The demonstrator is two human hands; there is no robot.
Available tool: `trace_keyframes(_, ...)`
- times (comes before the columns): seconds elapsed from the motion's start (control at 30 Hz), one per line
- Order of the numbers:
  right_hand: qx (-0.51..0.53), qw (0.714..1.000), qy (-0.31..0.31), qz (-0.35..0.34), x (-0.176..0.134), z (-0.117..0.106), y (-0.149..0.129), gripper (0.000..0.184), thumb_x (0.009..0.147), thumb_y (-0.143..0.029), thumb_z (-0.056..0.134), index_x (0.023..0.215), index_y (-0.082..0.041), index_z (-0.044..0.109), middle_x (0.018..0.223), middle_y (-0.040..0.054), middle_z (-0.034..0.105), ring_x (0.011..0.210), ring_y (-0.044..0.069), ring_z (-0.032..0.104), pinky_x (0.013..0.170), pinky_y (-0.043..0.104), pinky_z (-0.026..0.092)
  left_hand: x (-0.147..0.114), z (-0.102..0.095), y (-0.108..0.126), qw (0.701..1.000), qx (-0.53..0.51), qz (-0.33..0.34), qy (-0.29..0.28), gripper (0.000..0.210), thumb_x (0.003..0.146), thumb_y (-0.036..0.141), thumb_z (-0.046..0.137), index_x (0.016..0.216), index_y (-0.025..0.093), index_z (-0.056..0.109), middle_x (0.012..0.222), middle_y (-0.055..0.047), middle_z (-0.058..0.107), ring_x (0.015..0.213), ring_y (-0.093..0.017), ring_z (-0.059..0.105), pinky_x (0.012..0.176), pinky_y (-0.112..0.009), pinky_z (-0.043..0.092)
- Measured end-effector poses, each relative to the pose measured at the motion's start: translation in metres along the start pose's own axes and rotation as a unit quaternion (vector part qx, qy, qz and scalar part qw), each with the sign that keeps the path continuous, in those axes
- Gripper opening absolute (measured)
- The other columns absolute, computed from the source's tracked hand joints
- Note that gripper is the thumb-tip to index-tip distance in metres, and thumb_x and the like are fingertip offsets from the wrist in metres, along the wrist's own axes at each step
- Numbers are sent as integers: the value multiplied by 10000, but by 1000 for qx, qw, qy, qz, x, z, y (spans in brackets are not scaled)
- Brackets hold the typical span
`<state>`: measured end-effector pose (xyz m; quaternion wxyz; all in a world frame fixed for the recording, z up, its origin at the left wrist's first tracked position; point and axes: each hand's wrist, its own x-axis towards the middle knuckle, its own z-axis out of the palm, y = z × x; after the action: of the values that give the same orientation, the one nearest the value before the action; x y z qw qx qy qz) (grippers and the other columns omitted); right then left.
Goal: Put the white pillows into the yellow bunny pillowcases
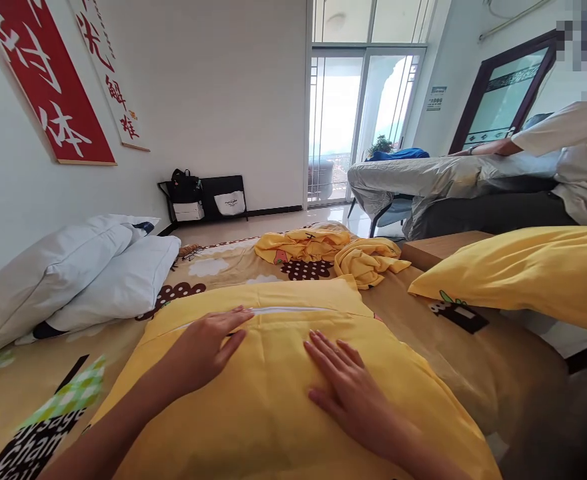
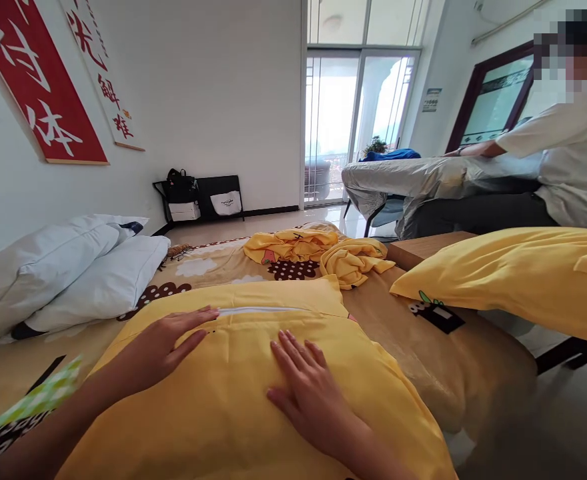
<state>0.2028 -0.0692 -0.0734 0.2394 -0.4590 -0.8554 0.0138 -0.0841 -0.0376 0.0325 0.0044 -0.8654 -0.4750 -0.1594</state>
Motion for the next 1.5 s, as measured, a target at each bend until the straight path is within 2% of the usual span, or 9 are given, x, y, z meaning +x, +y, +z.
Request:
trace_keyframes(0.1,-7,999,22,-48,2,7,-21,658,898,-502,501,1463,-187,382,1461,126,412,1351,300,396,1089,499,368,54,29,43,991,12,122,-54,456,974,306,322,1373,160,486,1436,-55,473,1357,-161,404,1134,-339,333)
trace_keyframes(0.2,24,999,30,-39,-3,1,-7,491,919,-458,479,1340,-215,548,1312,101,593,1203,265,564,1016,424,454,77,80,58,985,16,160,-63,505,986,364,301,1419,127,407,1492,-88,387,1400,-192,329,1150,-395,297)
trace_keyframes(0.27,61,996,58,38,-4,-8,16,401,945,-458,411,1170,-241,662,985,66,740,879,208,698,793,327,553,75,110,60,987,19,159,-29,527,989,392,278,1435,129,377,1499,-97,377,1402,-209,326,1148,-421,288)
trace_keyframes(0.37,49,975,123,180,7,-18,54,444,951,-492,333,1069,-241,679,566,-3,654,497,162,608,525,278,493,61,132,62,985,41,164,32,511,993,358,251,1437,137,375,1493,-112,393,1395,-234,339,1143,-436,277)
trace_keyframes(0.67,-64,966,46,248,32,8,80,290,941,-359,318,1030,-231,562,724,34,723,673,224,685,589,308,443,56,128,66,982,65,166,63,452,984,331,287,1357,172,486,1428,-107,489,1335,-227,424,1107,-395,328)
trace_keyframes(0.9,14,985,10,174,32,-9,91,127,877,-298,410,951,-265,508,754,-8,724,681,195,656,617,285,411,54,128,68,980,75,173,62,456,982,322,293,1357,157,493,1429,-125,484,1338,-236,418,1108,-407,317)
trace_keyframes(1.07,-13,990,-47,134,49,-19,92,185,781,-196,436,933,-260,520,605,-51,642,612,174,590,559,255,340,55,127,68,980,72,172,68,462,983,327,287,1356,156,498,1421,-125,492,1328,-248,431,1103,-406,324)
trace_keyframes(1.33,-46,979,67,188,23,-1,84,218,876,-362,409,902,-257,599,645,-12,676,568,180,623,523,277,389,52,129,70,982,56,167,73,448,977,323,313,1365,194,495,1457,-125,447,1355,-243,395,1104,-414,314)
trace_keyframes(1.5,-3,985,107,137,0,1,90,330,944,-412,378,1019,-259,660,970,33,736,794,187,691,679,297,505,47,129,71,986,39,130,101,414,957,362,369,1325,273,538,1467,-136,423,1372,-299,355,1064,-500,316)
